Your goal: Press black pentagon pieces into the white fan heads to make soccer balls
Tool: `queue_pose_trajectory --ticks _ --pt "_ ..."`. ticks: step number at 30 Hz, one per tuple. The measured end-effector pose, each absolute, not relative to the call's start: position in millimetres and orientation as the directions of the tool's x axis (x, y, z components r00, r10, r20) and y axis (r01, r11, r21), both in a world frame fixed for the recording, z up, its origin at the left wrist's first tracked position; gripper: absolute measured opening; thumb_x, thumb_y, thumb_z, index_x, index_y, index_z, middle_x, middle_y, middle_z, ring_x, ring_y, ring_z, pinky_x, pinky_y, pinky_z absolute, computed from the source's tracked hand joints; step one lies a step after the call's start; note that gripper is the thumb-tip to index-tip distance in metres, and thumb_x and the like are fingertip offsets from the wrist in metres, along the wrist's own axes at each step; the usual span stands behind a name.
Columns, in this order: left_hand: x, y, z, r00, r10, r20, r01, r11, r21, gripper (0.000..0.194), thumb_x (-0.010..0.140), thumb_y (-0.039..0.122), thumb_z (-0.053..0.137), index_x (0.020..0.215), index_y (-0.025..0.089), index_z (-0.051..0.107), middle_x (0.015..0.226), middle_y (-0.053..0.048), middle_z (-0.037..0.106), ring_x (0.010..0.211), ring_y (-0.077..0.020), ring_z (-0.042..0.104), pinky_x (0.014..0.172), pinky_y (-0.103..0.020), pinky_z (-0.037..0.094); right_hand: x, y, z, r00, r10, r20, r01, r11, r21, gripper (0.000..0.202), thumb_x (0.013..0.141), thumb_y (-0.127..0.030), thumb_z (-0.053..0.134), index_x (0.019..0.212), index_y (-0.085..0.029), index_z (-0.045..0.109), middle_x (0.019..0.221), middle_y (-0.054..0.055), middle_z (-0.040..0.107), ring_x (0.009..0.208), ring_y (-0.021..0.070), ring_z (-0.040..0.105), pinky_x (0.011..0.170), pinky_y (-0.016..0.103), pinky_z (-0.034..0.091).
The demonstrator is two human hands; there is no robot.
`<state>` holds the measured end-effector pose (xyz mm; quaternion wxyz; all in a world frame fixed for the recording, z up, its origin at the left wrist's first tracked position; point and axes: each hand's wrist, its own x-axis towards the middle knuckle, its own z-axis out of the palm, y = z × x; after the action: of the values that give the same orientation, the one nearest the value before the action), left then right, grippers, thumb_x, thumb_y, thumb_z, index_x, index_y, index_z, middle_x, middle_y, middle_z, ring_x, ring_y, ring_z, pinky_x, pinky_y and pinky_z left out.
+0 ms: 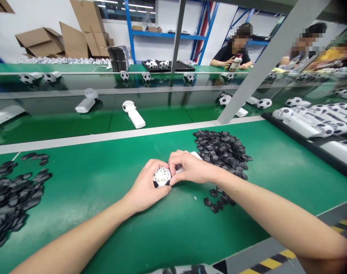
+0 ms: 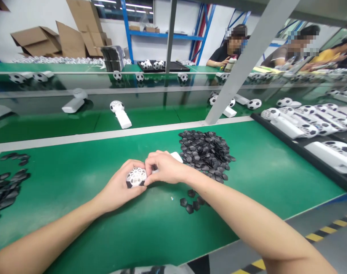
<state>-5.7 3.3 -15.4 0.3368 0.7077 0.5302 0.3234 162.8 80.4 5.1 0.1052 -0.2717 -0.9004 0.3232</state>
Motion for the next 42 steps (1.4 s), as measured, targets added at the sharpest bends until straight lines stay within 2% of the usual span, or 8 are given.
queue_pose_trajectory --ticks 7,15,18,22,26,31,38,42 --pt "2 3 -18 0.144 0.983 0.115 0.523 -0.174 0.834 0.032 0.063 0.012 0.059 0.093 0.023 0.051 0.097 -0.002 0.051 0.093 -0.019 0.05 0.083 -0.032 0.041 162 78 2 -0.789 0.615 -0.012 0.475 0.597 -0.646 0.022 0.062 -0.029 0.076 0.065 -0.018 0.057 0.074 -0.004 0.052 0.078 0.015 0.046 0.075 0.029 0.029" --pt "2 3 -20 0.154 0.969 0.193 0.475 -0.244 0.845 0.036 0.061 0.009 0.06 0.093 0.021 0.053 0.098 -0.002 0.052 0.091 -0.018 0.053 0.081 -0.031 0.043 171 69 6 -0.714 0.687 0.135 0.411 0.567 -0.714 0.019 0.066 -0.029 0.073 0.071 -0.019 0.057 0.084 0.0 0.057 0.084 0.0164 0.05 0.081 0.033 0.035" --pt "6 39 -11 0.11 0.97 0.218 0.526 -0.243 0.815 0.038 0.061 0.014 0.064 0.097 0.02 0.053 0.099 -0.003 0.056 0.086 -0.0176 0.056 0.075 -0.029 0.046 199 67 16 -0.575 0.775 0.262 0.39 0.542 -0.744 0.014 0.073 -0.029 0.065 0.078 -0.02 0.055 0.099 0.003 0.056 0.096 0.0179 0.051 0.087 0.033 0.038" --pt "9 129 15 -0.01 0.955 0.296 0.627 -0.225 0.746 0.053 0.068 0.03 0.066 0.115 0.016 0.046 0.113 -0.008 0.055 0.098 -0.0198 0.054 0.081 -0.03 0.044 251 56 13 -0.39 0.88 0.271 0.593 0.465 -0.658 0.013 0.078 -0.036 0.056 0.078 -0.022 0.055 0.104 0.005 0.056 0.102 0.0214 0.051 0.087 0.034 0.042" --pt "-3 209 25 -0.245 0.921 0.303 0.74 -0.024 0.673 0.049 0.08 0.038 0.053 0.122 0.014 0.042 0.122 -0.013 0.049 0.116 -0.0252 0.041 0.094 -0.038 0.035 291 38 -12 -0.322 0.911 0.256 0.765 0.41 -0.496 0.02 0.079 -0.042 0.053 0.09 -0.026 0.058 0.11 0.007 0.055 0.103 0.0243 0.051 0.084 0.037 0.046" --pt "-47 248 20 -0.598 0.739 0.31 0.75 0.379 0.542 0.04 0.084 0.033 0.05 0.121 0.018 0.043 0.129 -0.009 0.04 0.114 -0.0262 0.043 0.093 -0.05 0.035 314 28 -46 -0.271 0.88 0.391 0.851 0.409 -0.33 0.03 0.08 -0.048 0.048 0.099 -0.027 0.059 0.111 0.006 0.055 0.104 0.0247 0.051 0.082 0.037 0.048" --pt "-149 266 20 -0.699 0.673 0.242 0.709 0.61 0.354 0.063 0.072 0.041 0.062 0.119 0.006 0.04 0.133 -0.025 0.032 0.125 -0.0392 0.021 0.095 -0.055 0.025 319 30 -68 -0.217 0.827 0.518 0.873 0.402 -0.276 0.026 0.084 -0.041 0.047 0.101 -0.023 0.056 0.108 0.007 0.054 0.102 0.0236 0.049 0.083 0.037 0.045" --pt "-187 280 9 -0.665 0.733 0.143 0.739 0.619 0.265 0.053 0.079 0.041 0.055 0.12 0.011 0.042 0.127 -0.015 0.042 0.115 -0.0323 0.041 0.09 -0.051 0.036 320 33 -68 -0.257 0.837 0.484 0.879 0.41 -0.243 0.024 0.084 -0.04 0.048 0.1 -0.024 0.056 0.106 0.006 0.054 0.101 0.0234 0.049 0.082 0.036 0.045"
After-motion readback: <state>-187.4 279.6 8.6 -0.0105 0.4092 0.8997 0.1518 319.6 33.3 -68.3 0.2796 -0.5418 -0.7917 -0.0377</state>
